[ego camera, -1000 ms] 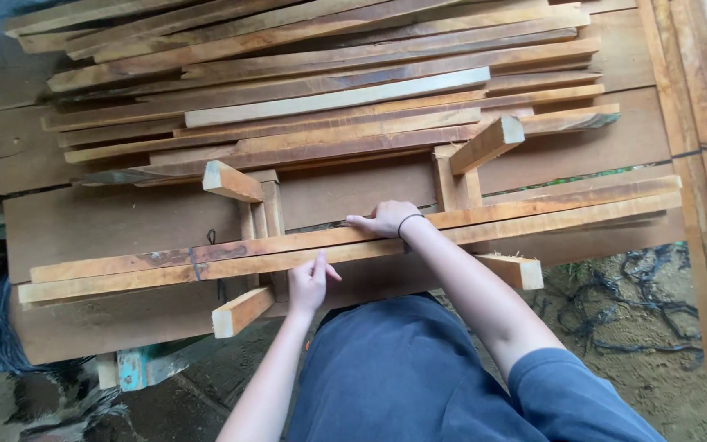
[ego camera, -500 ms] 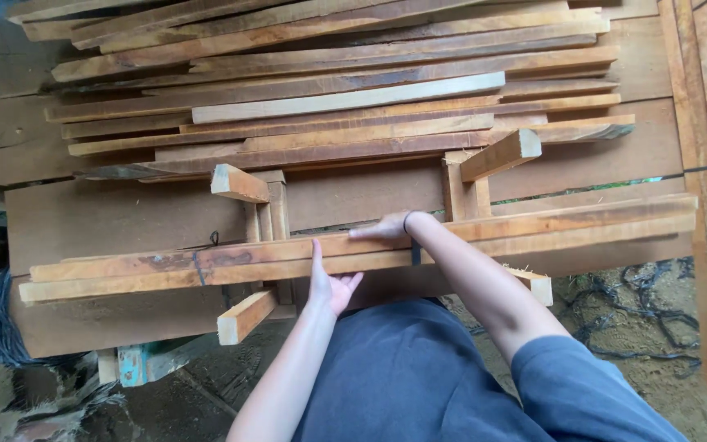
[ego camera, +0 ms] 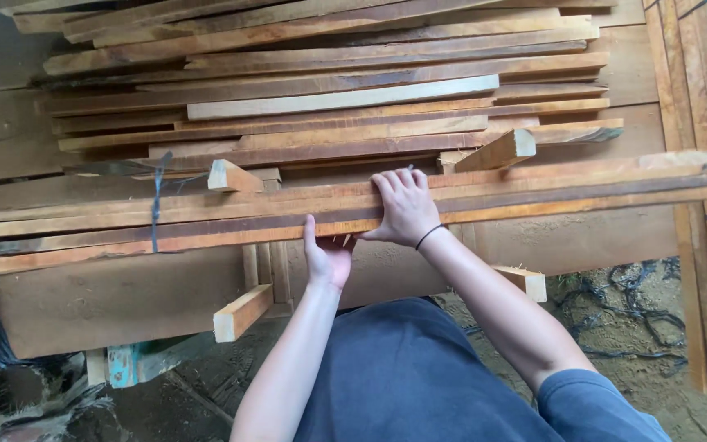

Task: The person ties a bundle of wooden planks together using a black strap. They then pick up the tied bundle and place it on a nearby stack. Finally, the person arranges several loose wooden planks on a wooden workbench, aligning them in a row.

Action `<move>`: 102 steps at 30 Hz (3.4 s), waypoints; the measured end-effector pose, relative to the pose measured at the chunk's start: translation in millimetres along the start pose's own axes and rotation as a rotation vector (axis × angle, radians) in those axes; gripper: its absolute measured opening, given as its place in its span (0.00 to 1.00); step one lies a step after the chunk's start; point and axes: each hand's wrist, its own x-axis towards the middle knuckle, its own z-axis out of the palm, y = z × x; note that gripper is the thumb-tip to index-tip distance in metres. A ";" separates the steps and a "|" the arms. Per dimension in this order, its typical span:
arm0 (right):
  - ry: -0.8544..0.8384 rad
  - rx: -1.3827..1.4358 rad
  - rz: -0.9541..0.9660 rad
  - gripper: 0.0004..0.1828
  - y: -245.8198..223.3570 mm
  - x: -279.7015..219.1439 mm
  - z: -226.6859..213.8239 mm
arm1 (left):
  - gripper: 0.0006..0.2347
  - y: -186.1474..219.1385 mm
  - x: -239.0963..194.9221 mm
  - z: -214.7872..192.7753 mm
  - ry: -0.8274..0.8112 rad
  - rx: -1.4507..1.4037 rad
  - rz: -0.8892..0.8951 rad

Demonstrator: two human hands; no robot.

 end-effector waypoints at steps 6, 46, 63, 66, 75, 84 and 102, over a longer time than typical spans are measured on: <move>0.092 0.045 0.018 0.60 2.1 -0.3 -7.8 | 0.28 -1.4 -0.6 6.1 0.018 0.039 -0.005; -1.252 0.523 0.516 0.64 101.5 90.9 2.3 | 0.35 38.0 92.6 -108.3 0.290 -0.102 0.070; -1.187 0.504 0.464 0.62 89.6 32.6 -112.3 | 0.39 28.1 56.5 -117.9 0.106 0.054 0.115; -1.135 0.475 0.508 0.62 76.6 12.9 -180.7 | 0.40 27.2 62.6 -137.2 0.057 0.090 0.113; -0.951 0.544 0.700 0.58 120.1 -80.7 -256.7 | 0.42 -6.3 62.9 -90.9 -0.081 0.272 0.042; -0.797 0.752 1.014 0.56 226.0 -223.3 -292.5 | 0.44 -128.9 76.1 4.3 -0.220 0.431 -0.023; -0.372 1.138 1.175 0.36 649.9 -493.8 -148.1 | 0.50 -618.7 72.3 398.2 -0.405 0.646 -0.119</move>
